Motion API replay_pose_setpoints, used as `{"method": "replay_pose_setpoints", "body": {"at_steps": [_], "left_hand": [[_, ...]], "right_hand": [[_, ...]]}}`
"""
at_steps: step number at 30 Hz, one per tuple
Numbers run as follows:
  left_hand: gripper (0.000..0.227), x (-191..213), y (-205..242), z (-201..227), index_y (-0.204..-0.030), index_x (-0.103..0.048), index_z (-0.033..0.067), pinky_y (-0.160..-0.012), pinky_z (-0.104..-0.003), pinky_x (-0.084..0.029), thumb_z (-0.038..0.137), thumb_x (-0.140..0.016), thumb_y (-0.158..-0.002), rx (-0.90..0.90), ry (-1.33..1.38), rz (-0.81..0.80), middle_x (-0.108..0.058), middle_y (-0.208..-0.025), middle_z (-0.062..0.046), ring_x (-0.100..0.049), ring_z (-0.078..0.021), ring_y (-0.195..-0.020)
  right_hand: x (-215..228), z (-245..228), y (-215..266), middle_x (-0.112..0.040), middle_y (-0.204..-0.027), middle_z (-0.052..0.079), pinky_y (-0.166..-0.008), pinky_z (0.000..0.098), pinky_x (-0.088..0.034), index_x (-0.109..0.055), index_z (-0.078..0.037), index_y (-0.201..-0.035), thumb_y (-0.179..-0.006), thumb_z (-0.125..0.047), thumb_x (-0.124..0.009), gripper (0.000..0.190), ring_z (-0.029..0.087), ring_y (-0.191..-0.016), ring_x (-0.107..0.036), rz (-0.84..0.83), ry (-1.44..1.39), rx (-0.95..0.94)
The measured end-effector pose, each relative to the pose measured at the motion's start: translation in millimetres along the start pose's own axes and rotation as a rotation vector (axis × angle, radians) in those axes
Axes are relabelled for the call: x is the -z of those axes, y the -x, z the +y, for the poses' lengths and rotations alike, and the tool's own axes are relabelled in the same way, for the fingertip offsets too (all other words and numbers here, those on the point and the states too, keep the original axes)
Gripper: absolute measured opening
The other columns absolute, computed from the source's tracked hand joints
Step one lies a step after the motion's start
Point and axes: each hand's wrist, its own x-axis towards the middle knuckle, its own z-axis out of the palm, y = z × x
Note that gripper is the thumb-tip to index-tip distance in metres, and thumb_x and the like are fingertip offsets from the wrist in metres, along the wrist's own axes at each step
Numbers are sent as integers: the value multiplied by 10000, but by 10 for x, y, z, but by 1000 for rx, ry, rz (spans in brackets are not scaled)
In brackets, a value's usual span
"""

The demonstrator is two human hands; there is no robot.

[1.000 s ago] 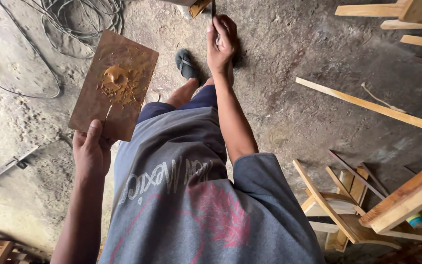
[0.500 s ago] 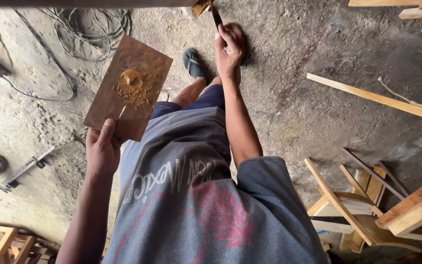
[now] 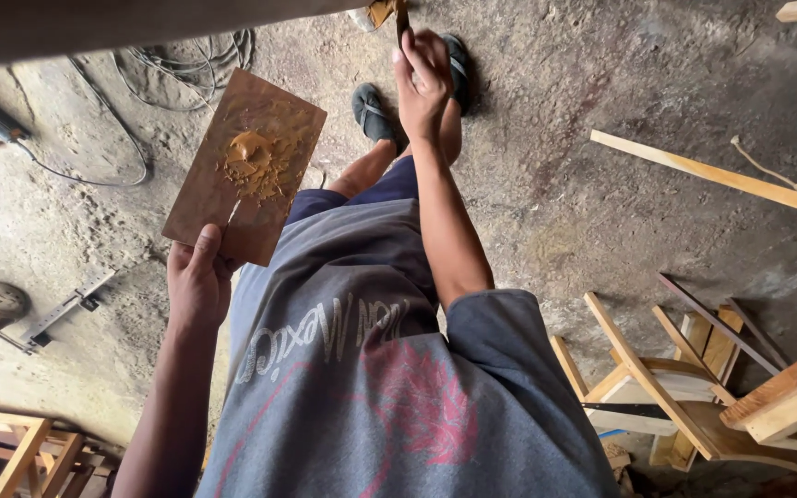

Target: The person holds a wooden board with wood filler and uses a scraper tool to apply the filler along the seams and joints of wooden furniture.

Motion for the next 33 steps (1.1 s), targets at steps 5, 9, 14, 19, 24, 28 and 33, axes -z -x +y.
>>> {"method": "replay_pose_setpoints", "body": {"at_steps": [5,9,14,19,24,28,33], "left_hand": [[413,-141,-92,19,-1422,-428,-11,-978,-457,-598,196,-550,-1086,-2,24,-51,-610,-1347,-159,-664,-265,-1190],[393,-203,-173,1,-1438,-430,19,-981,-443,-587,183,-544,-1099,-10,50,-80,-605,-1353,-136,-653,-250,-1196],[364,-178,-248,-105,-1474,-463,21,-942,-403,-567,168,-557,-1154,-64,156,-151,-619,-1313,-117,-648,-219,-1131],[349,-172,-231,-172,-1413,-459,52,-919,-387,-595,183,-560,-1106,-40,219,-107,-640,-1269,-83,-670,-196,-1112],[355,-69,-247,-245,-1383,-470,86,-852,-352,-598,213,-574,-1069,-9,224,-59,-663,-1240,-58,-682,-173,-1060],[306,132,-223,-307,-1403,-505,53,-791,-332,-544,206,-610,-1160,-28,201,-77,-642,-1192,-74,-645,-170,-988],[327,161,-187,-157,-1396,-491,77,-811,-327,-553,201,-593,-1111,-27,125,-19,-641,-1225,-49,-654,-161,-1029]], "right_hand": [[610,-555,50,-631,-1212,81,-827,294,-601,-711,-89,-1290,-964,46,-711,353,187,-1023,-699,-48,184,-121],[786,-1216,-50,-643,-1197,83,-825,323,-598,-703,-82,-1297,-974,6,-724,336,221,-1039,-701,-86,235,-215],[673,-1497,-244,-648,-1187,92,-765,306,-591,-699,-78,-1303,-969,-21,-700,339,224,-1011,-707,-134,284,-252],[639,-1253,-109,-641,-1187,110,-746,282,-594,-642,-55,-1356,-1032,-41,-649,325,186,-956,-699,-125,33,-450],[267,-1073,207,-706,-1132,143,-943,336,-621,-498,20,-1459,-1086,-87,-568,394,203,-1030,-704,126,-585,-756],[69,-830,346,-679,-1232,136,-1034,316,-562,-380,-34,-1545,-1088,-76,-550,490,204,-1153,-674,91,-465,-624],[-98,-308,448,-577,-1449,136,-1148,316,-515,-444,-27,-1539,-1128,-41,-526,420,212,-1349,-600,93,-364,-428]]}}
